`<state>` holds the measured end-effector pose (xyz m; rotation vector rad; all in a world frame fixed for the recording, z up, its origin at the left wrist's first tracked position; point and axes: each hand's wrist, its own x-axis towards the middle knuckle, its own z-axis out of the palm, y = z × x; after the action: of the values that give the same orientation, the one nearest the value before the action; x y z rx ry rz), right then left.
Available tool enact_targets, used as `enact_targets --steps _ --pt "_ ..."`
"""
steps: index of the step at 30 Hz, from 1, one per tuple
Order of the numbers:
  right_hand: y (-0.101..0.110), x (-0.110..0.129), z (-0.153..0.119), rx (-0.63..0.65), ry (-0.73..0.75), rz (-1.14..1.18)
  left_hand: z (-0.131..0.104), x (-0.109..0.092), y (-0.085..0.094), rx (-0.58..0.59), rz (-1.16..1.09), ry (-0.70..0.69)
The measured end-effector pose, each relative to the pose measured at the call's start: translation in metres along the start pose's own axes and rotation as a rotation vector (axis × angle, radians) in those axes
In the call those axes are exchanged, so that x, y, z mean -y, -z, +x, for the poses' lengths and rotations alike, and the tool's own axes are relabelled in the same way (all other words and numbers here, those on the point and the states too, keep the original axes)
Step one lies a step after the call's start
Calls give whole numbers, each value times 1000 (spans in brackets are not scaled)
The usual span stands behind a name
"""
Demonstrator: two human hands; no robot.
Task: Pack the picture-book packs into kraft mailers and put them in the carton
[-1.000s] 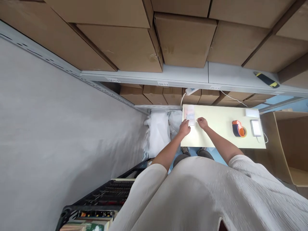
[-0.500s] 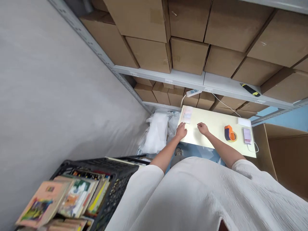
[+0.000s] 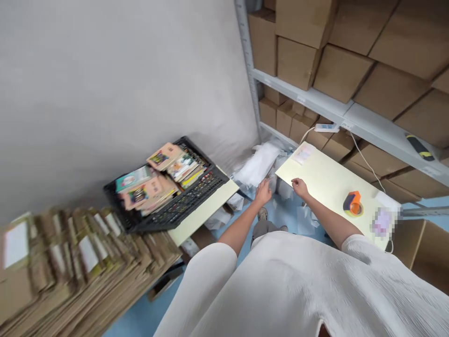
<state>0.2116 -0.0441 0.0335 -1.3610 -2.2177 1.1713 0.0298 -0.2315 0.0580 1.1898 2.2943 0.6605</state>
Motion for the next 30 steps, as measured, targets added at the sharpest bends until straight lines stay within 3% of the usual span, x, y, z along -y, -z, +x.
enact_targets --steps 7,14,18,24,30 --pt "-68 81 0 157 273 31 -66 41 66 -246 24 95" --pt "-156 210 -35 356 608 121 -151 98 155 -571 32 192" --pt "-211 284 -86 458 773 163 -218 139 206 -721 49 210" --pt "-290 372 -193 603 979 219 -330 193 264 -874 121 169" --pt "-346 452 -300 674 1245 216 -439 241 314 -964 226 234"
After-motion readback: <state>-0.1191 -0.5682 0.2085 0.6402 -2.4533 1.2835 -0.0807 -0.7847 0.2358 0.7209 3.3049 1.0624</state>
